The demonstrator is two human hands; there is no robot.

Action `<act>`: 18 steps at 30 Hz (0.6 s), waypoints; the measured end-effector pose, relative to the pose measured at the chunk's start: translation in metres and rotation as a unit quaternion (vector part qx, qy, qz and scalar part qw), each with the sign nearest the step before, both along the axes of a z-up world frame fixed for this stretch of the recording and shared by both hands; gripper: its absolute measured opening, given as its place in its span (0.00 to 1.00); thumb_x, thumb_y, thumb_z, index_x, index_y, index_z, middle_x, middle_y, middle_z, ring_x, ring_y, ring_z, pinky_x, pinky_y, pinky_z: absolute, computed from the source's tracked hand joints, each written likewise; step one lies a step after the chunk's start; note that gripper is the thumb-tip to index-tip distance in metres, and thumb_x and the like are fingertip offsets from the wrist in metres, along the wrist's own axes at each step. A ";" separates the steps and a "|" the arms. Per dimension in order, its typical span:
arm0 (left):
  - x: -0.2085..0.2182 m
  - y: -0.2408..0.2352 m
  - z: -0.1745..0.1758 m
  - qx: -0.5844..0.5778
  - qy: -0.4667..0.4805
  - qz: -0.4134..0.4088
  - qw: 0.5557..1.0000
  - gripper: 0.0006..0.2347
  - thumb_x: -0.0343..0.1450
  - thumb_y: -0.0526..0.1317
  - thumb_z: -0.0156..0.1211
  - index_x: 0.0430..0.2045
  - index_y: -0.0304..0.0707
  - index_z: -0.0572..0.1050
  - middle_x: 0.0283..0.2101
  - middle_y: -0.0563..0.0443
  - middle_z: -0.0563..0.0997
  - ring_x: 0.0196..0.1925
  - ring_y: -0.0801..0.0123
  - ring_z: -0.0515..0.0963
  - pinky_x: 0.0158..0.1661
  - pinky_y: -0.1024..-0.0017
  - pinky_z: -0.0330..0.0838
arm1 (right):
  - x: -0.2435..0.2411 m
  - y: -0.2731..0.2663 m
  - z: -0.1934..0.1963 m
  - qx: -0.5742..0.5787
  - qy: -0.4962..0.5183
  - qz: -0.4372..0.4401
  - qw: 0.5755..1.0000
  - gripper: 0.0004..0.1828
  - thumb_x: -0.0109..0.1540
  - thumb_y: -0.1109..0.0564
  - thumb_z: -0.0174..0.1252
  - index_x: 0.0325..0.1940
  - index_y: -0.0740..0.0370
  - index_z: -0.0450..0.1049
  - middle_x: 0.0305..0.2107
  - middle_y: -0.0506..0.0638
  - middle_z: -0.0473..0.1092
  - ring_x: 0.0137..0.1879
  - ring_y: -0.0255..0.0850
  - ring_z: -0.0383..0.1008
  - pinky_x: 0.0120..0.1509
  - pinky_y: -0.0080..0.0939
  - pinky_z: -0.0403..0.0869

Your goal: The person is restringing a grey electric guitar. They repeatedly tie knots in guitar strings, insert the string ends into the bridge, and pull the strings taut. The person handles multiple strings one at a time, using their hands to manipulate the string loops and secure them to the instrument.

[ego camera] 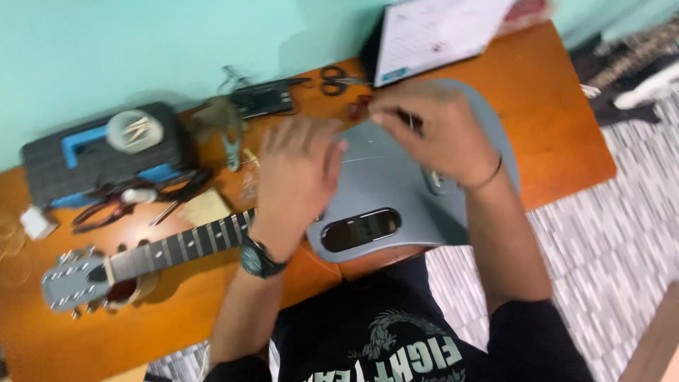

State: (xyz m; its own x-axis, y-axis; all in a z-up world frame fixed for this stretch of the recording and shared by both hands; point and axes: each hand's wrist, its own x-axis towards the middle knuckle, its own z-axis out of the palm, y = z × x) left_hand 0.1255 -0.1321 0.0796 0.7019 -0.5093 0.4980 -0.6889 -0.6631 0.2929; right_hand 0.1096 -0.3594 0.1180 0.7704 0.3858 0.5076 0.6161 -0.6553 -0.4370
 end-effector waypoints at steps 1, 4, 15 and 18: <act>-0.006 -0.019 -0.010 0.000 0.002 -0.016 1.000 0.09 0.73 0.40 0.62 0.45 0.41 0.78 0.42 0.46 0.81 0.47 0.50 0.77 0.44 0.53 0.68 | -0.018 -0.009 -0.015 0.000 0.002 -0.016 1.000 0.11 0.72 0.57 0.59 0.47 0.67 0.82 0.39 0.56 0.80 0.44 0.47 0.80 0.50 0.45 0.75; -0.025 -0.066 -0.037 -0.030 -0.023 -0.122 0.992 0.08 0.73 0.41 0.63 0.42 0.41 0.80 0.39 0.48 0.78 0.50 0.52 0.78 0.47 0.55 0.71 | -0.064 -0.031 -0.060 0.122 0.098 -0.168 0.973 0.05 0.68 0.63 0.62 0.47 0.59 0.82 0.36 0.53 0.80 0.37 0.51 0.78 0.45 0.48 0.77; -0.026 -0.116 -0.080 0.014 -0.098 -0.131 0.987 0.08 0.67 0.32 0.73 0.36 0.39 0.80 0.31 0.52 0.71 0.43 0.61 0.74 0.53 0.57 0.64 | -0.088 -0.061 -0.108 0.036 0.101 -0.248 0.963 0.03 0.65 0.64 0.66 0.39 0.66 0.78 0.29 0.55 0.70 0.40 0.54 0.74 0.49 0.50 0.75; -0.025 -0.115 -0.083 0.018 -0.110 -0.125 0.986 0.07 0.69 0.33 0.70 0.38 0.42 0.80 0.32 0.54 0.70 0.41 0.63 0.73 0.52 0.59 0.64 | -0.093 -0.065 -0.117 0.046 0.110 -0.260 0.958 0.04 0.65 0.62 0.66 0.40 0.65 0.79 0.29 0.54 0.69 0.41 0.53 0.74 0.51 0.49 0.75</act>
